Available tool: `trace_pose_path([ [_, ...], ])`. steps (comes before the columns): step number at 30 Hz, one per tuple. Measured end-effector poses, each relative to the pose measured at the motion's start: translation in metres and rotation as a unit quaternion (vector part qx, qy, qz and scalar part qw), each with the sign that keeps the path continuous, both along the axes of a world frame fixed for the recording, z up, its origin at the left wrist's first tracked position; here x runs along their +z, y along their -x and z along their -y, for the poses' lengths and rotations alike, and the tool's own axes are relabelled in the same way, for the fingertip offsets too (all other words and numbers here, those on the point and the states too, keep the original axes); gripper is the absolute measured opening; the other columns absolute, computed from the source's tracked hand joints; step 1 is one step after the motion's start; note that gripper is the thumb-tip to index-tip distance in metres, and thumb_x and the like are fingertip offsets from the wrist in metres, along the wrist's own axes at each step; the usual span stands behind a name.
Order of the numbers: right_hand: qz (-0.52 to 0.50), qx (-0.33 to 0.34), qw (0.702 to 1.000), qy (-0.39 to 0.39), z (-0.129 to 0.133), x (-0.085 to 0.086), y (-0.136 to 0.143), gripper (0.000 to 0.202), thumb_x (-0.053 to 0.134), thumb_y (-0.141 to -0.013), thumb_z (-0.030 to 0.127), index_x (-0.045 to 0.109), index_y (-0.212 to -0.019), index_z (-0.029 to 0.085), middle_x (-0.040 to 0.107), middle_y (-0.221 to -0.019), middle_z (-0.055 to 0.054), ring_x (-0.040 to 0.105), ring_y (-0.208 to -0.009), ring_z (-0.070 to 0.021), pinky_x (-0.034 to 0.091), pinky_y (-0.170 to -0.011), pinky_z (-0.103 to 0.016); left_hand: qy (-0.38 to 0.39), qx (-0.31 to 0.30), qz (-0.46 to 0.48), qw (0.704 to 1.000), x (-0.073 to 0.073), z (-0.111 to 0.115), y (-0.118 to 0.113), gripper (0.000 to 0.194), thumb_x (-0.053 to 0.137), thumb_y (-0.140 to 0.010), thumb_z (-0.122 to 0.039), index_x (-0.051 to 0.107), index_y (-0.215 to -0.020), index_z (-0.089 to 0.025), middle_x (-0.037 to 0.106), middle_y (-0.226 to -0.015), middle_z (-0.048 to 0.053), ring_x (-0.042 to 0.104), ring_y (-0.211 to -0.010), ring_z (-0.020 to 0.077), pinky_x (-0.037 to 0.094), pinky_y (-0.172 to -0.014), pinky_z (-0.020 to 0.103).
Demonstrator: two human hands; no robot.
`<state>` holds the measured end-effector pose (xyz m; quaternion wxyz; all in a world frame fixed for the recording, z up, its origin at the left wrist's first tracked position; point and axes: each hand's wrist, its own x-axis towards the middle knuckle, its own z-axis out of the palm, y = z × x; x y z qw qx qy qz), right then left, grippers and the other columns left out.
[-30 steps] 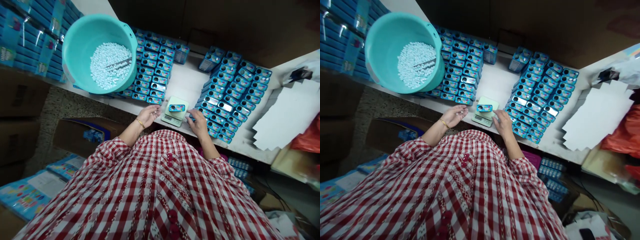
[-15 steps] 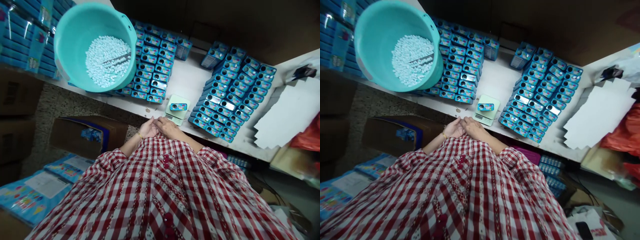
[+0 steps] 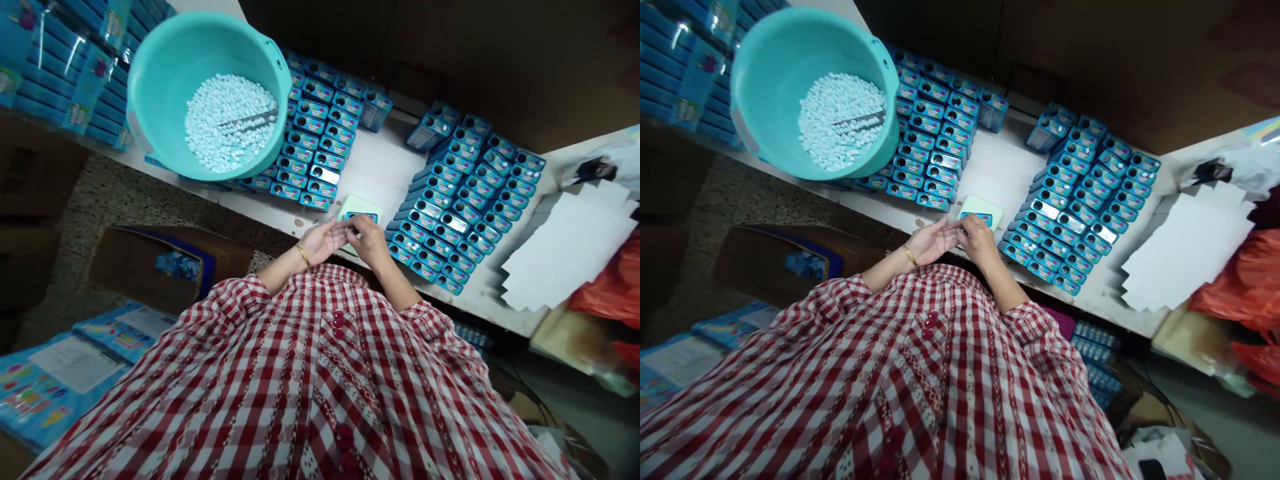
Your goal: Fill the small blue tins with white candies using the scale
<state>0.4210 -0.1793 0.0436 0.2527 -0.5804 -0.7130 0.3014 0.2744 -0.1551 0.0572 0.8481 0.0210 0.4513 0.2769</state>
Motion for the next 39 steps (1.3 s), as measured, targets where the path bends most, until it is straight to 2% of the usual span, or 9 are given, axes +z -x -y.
trace_pose_path([
  [5,0.024,-0.051,0.998,-0.014,-0.014,-0.006,-0.013,0.013,0.051,-0.083,0.019,0.064,-0.086,0.020,0.065,-0.089,-0.007,0.060,-0.085,-0.0190,0.049,-0.078,-0.031,-0.002,0.011,-0.050,0.999,0.001,-0.006,0.008,0.031,0.045,-0.091,-0.032,0.065,-0.099,-0.010,0.070,-0.097,0.015,0.064,-0.099,0.0191,0.049,-0.090,0.032],
  [10,0.016,-0.111,0.992,-0.053,-0.013,-0.007,-0.031,0.017,0.050,-0.086,0.023,0.066,-0.091,0.020,0.069,-0.093,-0.007,0.063,-0.088,-0.0185,0.050,-0.081,-0.032,-0.097,0.062,-0.110,0.987,0.028,-0.014,0.035,0.028,0.048,-0.089,-0.034,0.065,-0.093,-0.012,0.069,-0.099,0.012,0.064,-0.100,0.0173,0.050,-0.088,0.029],
  [17,0.015,-0.164,0.982,-0.092,0.017,-0.009,-0.068,0.020,0.052,-0.086,0.029,0.069,-0.086,0.020,0.071,-0.084,-0.006,0.066,-0.078,-0.0199,0.053,-0.074,-0.035,-0.328,0.115,-0.390,0.852,0.057,-0.068,0.093,0.020,0.060,-0.080,-0.031,0.063,-0.096,-0.019,0.069,-0.096,0.006,0.062,-0.099,0.0158,0.050,-0.081,0.025],
  [21,-0.002,-0.180,0.980,-0.079,0.027,-0.019,-0.069,0.020,0.053,-0.085,0.031,0.070,-0.086,0.022,0.071,-0.083,-0.006,0.067,-0.076,-0.0206,0.054,-0.072,-0.037,-0.398,-0.062,-0.557,0.727,0.050,-0.124,0.133,0.028,0.060,-0.076,-0.028,0.063,-0.101,-0.016,0.065,-0.109,0.009,0.055,-0.112,0.0222,0.045,-0.090,0.030],
  [26,0.004,-0.180,0.983,-0.048,0.038,-0.019,-0.058,0.021,0.051,-0.086,0.031,0.070,-0.088,0.022,0.072,-0.086,-0.006,0.067,-0.078,-0.0199,0.054,-0.073,-0.036,-0.332,-0.344,-0.650,0.590,0.019,-0.187,0.154,0.059,0.069,-0.069,-0.031,0.051,-0.121,-0.011,0.051,-0.131,0.016,0.042,-0.127,0.0306,0.031,-0.105,0.041],
  [30,0.018,-0.203,0.979,-0.031,0.055,-0.016,-0.057,0.021,0.050,-0.086,0.030,0.069,-0.089,0.021,0.071,-0.087,-0.006,0.067,-0.080,-0.0195,0.054,-0.074,-0.035,-0.218,-0.397,-0.709,0.541,-0.005,-0.207,0.155,0.082,0.077,-0.063,-0.040,0.039,-0.125,-0.002,0.032,-0.141,0.028,0.034,-0.130,0.0385,0.027,-0.105,0.052],
  [35,0.014,-0.237,0.971,-0.016,0.075,-0.021,-0.058,0.020,0.051,-0.086,0.030,0.069,-0.088,0.021,0.072,-0.088,-0.007,0.067,-0.081,-0.0202,0.054,-0.076,-0.037,-0.267,-0.347,-0.687,0.579,-0.016,-0.212,0.153,0.063,0.079,-0.064,-0.021,0.046,-0.115,-0.004,0.042,-0.131,0.017,0.047,-0.113,0.0259,0.031,-0.102,0.046],
  [37,0.016,-0.234,0.972,-0.016,0.076,-0.022,-0.057,0.020,0.051,-0.086,0.030,0.069,-0.087,0.021,0.072,-0.087,-0.006,0.067,-0.081,-0.0198,0.054,-0.076,-0.036,-0.301,-0.342,-0.648,0.610,-0.017,-0.212,0.150,0.033,0.074,-0.064,-0.006,0.056,-0.091,-0.008,0.058,-0.096,0.003,0.050,-0.098,0.0169,0.032,-0.102,0.037],
  [39,0.020,-0.222,0.975,-0.019,0.071,-0.021,-0.055,0.021,0.050,-0.086,0.030,0.069,-0.088,0.021,0.072,-0.087,-0.006,0.067,-0.082,-0.0192,0.054,-0.076,-0.035,-0.320,-0.325,-0.618,0.641,-0.016,-0.211,0.147,0.019,0.070,-0.065,-0.001,0.057,-0.072,-0.012,0.048,-0.062,-0.005,0.049,-0.084,0.0127,0.033,-0.099,0.031],
])
